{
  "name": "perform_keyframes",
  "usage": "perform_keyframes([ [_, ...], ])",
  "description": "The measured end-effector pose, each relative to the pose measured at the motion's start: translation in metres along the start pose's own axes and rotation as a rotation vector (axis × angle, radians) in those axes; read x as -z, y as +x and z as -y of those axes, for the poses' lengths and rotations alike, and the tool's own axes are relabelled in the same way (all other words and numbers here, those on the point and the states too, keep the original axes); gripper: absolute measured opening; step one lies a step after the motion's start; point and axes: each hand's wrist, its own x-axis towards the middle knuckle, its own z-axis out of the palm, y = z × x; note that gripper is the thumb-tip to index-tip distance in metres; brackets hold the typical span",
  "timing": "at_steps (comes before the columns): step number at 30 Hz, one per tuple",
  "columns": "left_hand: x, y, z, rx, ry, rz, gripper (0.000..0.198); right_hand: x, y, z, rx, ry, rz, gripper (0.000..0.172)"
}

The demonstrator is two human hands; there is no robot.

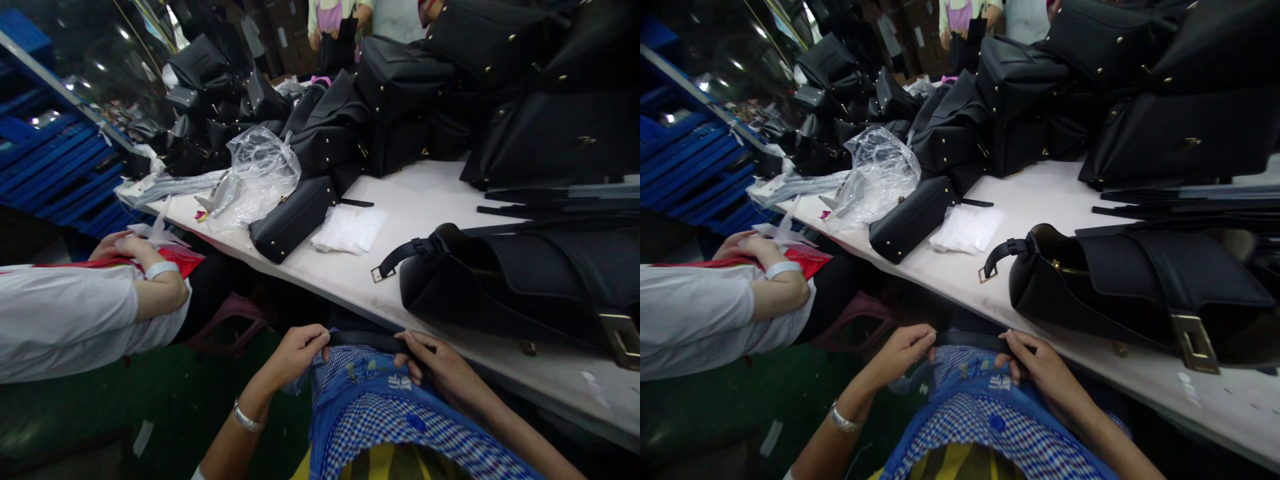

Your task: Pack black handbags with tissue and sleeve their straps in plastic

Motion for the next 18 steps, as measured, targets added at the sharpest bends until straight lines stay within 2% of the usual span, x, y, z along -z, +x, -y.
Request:
perform_keyframes([
  [5, 0.008, -0.014, 0.023, 0.075, -0.075, -0.108, 0.042, -0.024, 0.024, 0.008, -0.025, 0.126, 0.066, 0.048],
  [10, 0.011, -0.028, 0.044, 0.109, -0.212, -0.167, 0.048, -0.052, 0.044, 0.017, 0.052, 0.055, 0.134, 0.044],
  [18, 0.017, -0.037, 0.053, 0.170, -0.379, -0.272, 0.051, -0.088, 0.071, 0.019, 0.055, -0.004, 0.161, 0.042],
])
